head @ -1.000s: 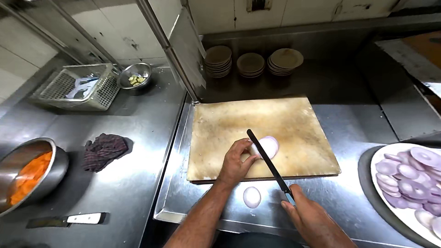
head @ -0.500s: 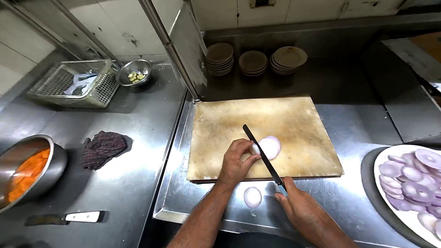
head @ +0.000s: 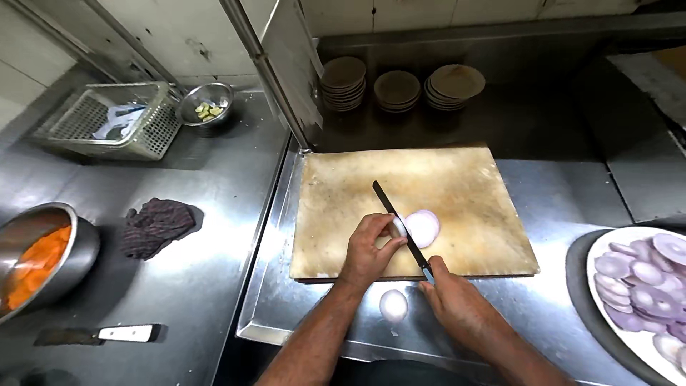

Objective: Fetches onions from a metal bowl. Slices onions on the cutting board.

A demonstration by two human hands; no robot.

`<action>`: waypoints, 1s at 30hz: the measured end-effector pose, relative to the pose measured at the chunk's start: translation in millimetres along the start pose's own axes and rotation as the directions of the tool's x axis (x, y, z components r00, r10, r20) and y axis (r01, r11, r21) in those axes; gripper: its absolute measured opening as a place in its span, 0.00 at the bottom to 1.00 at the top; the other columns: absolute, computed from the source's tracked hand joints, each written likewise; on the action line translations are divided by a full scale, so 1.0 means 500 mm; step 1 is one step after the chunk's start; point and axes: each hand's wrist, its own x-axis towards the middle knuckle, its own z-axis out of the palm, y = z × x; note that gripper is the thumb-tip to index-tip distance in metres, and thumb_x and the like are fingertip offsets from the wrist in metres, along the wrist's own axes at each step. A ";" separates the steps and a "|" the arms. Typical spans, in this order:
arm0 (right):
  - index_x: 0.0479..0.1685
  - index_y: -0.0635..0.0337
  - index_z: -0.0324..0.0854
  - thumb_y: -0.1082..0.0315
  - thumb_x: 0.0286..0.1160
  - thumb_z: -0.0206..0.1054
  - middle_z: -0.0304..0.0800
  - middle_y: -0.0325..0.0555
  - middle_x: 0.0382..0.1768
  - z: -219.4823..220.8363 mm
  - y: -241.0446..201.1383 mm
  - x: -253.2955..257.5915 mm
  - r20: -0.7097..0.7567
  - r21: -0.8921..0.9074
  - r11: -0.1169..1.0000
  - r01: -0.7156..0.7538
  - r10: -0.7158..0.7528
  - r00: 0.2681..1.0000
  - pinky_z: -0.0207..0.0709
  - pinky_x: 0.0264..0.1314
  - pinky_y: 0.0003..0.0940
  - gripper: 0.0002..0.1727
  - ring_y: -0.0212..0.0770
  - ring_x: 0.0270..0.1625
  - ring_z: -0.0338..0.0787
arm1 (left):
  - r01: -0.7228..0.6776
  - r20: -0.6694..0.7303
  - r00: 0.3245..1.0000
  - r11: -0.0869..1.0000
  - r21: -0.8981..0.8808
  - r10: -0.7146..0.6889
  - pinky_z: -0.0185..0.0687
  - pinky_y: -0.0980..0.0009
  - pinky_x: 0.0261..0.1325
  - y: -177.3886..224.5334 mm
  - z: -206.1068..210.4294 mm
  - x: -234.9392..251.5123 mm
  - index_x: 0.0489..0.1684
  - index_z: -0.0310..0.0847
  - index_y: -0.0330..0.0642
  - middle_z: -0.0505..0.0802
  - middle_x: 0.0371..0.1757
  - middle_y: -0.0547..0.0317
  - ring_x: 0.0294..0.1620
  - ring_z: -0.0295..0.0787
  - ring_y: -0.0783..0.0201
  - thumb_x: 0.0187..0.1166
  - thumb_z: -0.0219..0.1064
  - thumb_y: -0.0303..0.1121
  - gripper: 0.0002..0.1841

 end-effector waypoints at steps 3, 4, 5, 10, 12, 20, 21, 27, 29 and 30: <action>0.72 0.59 0.63 0.55 0.93 0.53 0.85 0.55 0.40 -0.004 -0.003 0.008 -0.006 0.011 1.000 0.014 -0.014 1.000 0.83 0.54 0.51 0.20 0.56 0.47 0.91 | 0.012 0.008 1.000 1.000 0.015 -0.012 0.90 0.71 0.59 0.002 -0.002 0.001 0.64 0.85 0.35 0.88 0.60 0.50 0.53 0.91 0.66 0.68 0.82 0.32 0.25; 0.71 0.58 0.64 0.55 0.93 0.53 0.85 0.54 0.39 -0.006 -0.005 0.011 -0.004 0.012 1.000 0.012 -0.012 1.000 0.83 0.53 0.51 0.20 0.56 0.46 0.91 | 0.011 0.009 1.000 1.000 0.013 -0.011 0.90 0.70 0.59 0.003 -0.002 0.002 0.64 0.85 0.35 0.88 0.60 0.49 0.54 0.91 0.66 0.67 0.82 0.32 0.25; 0.71 0.58 0.64 0.54 0.93 0.53 0.85 0.54 0.39 -0.008 -0.006 0.014 -0.005 0.013 1.000 0.009 -0.009 1.000 0.83 0.53 0.51 0.20 0.55 0.46 0.91 | 0.010 0.011 1.000 1.000 0.009 -0.010 0.90 0.70 0.60 0.004 -0.002 0.002 0.64 0.85 0.35 0.88 0.60 0.49 0.55 0.91 0.65 0.67 0.82 0.31 0.25; 0.73 0.57 0.63 0.55 0.92 0.54 0.86 0.55 0.42 -0.006 -0.014 0.032 -0.027 -0.004 1.000 0.018 -0.019 0.999 0.83 0.54 0.52 0.21 0.56 0.48 0.91 | 0.019 0.006 1.000 1.000 0.000 -0.019 0.92 0.68 0.61 0.005 -0.002 0.002 0.64 0.85 0.34 0.88 0.61 0.48 0.55 0.92 0.64 0.66 0.83 0.31 0.26; 0.74 0.57 0.63 0.55 0.92 0.54 0.86 0.55 0.42 -0.007 -0.015 0.033 -0.025 -0.007 1.000 0.014 -0.014 1.000 0.84 0.54 0.52 0.21 0.55 0.47 0.91 | 0.020 0.001 1.000 1.000 0.004 -0.020 0.92 0.68 0.60 0.005 -0.001 0.002 0.65 0.85 0.34 0.88 0.61 0.48 0.55 0.92 0.64 0.66 0.83 0.31 0.26; 0.71 0.55 0.65 0.55 0.91 0.56 0.87 0.54 0.43 -0.011 -0.021 0.045 -0.039 -0.025 1.000 0.010 -0.011 0.999 0.84 0.54 0.51 0.19 0.55 0.49 0.92 | 0.029 -0.016 0.999 0.999 0.025 -0.029 0.91 0.68 0.61 0.000 0.004 0.002 0.67 0.84 0.34 0.89 0.61 0.48 0.54 0.92 0.64 0.65 0.83 0.31 0.28; 0.70 0.55 0.65 0.55 0.92 0.55 0.87 0.54 0.43 -0.012 -0.022 0.048 -0.033 -0.031 0.999 0.009 -0.011 0.999 0.83 0.54 0.51 0.19 0.55 0.49 0.92 | 0.028 -0.013 1.000 0.999 0.028 -0.028 0.91 0.68 0.61 0.001 0.004 0.002 0.67 0.84 0.34 0.89 0.61 0.48 0.55 0.92 0.63 0.65 0.83 0.31 0.28; 0.69 0.57 0.65 0.55 0.91 0.55 0.87 0.55 0.43 -0.005 -0.024 0.062 -0.022 -0.026 1.000 0.016 -0.016 1.000 0.84 0.53 0.53 0.19 0.56 0.49 0.92 | 0.021 0.007 1.000 0.999 0.033 -0.021 0.91 0.67 0.62 0.003 0.001 0.000 0.67 0.84 0.35 0.89 0.62 0.48 0.56 0.92 0.63 0.66 0.82 0.31 0.27; 0.68 0.56 0.65 0.54 0.91 0.55 0.87 0.54 0.43 -0.004 -0.023 0.060 -0.026 -0.032 0.999 0.010 -0.011 1.000 0.84 0.53 0.52 0.19 0.55 0.49 0.92 | 0.022 0.019 1.000 0.999 0.047 -0.022 0.91 0.67 0.62 0.004 0.002 0.000 0.68 0.83 0.36 0.88 0.63 0.47 0.57 0.91 0.63 0.66 0.82 0.31 0.28; 0.68 0.56 0.65 0.54 0.91 0.56 0.87 0.54 0.43 -0.003 -0.022 0.061 -0.031 -0.033 0.999 0.012 -0.013 0.999 0.84 0.53 0.52 0.18 0.55 0.49 0.92 | 0.019 0.026 0.999 0.998 0.052 -0.020 0.91 0.67 0.62 0.005 0.002 0.000 0.70 0.82 0.36 0.88 0.64 0.47 0.57 0.91 0.62 0.67 0.82 0.31 0.29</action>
